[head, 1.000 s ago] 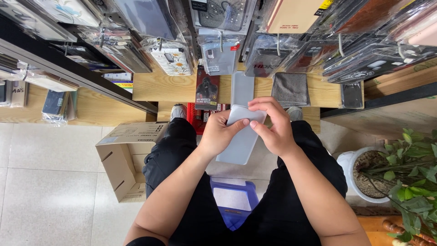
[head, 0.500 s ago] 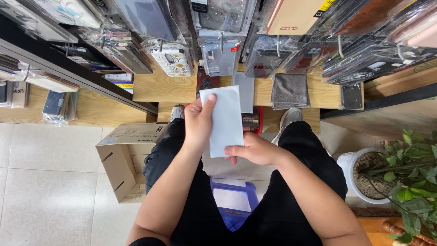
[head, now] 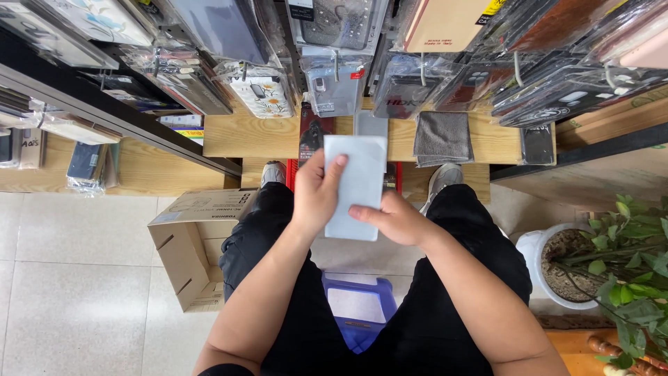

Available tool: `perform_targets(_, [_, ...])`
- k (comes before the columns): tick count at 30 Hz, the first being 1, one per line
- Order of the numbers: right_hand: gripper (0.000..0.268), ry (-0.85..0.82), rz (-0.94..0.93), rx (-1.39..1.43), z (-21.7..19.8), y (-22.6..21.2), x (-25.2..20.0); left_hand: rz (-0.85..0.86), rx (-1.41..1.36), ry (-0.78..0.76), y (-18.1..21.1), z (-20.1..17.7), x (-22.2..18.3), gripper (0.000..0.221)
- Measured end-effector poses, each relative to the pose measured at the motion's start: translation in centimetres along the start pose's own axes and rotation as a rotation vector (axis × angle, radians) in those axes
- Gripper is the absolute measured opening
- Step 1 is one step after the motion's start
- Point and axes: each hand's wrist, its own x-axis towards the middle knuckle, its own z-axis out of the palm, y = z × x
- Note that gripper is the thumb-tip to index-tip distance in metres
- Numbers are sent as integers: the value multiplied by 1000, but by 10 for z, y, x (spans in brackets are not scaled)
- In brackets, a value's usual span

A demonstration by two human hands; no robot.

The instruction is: The person is repeatedly removing a screen protector from a protective paper sleeve, inspecting it, and then sliding it back into the sleeve.

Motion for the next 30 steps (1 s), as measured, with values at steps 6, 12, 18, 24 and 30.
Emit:
perform_targets(6, [35,323,-152,42,-22,30,2,151,200,-112,15,18,-16,29])
perform_targets(12, [32,611,-353,141,-19,38,5,184,185,-173,9,19,-14,31])
perform_targets(18, [26,672,-345,91,-20,35,4,167,159,-187,18,16,-14,30])
perform_targets(24, [34,545,-309,84,-22,51,8,116,42,-181,2,13,-13,25])
perform_targets(30, [28,679,-294,116,-6,11,2,63,-25,-190,8,12,-13,24])
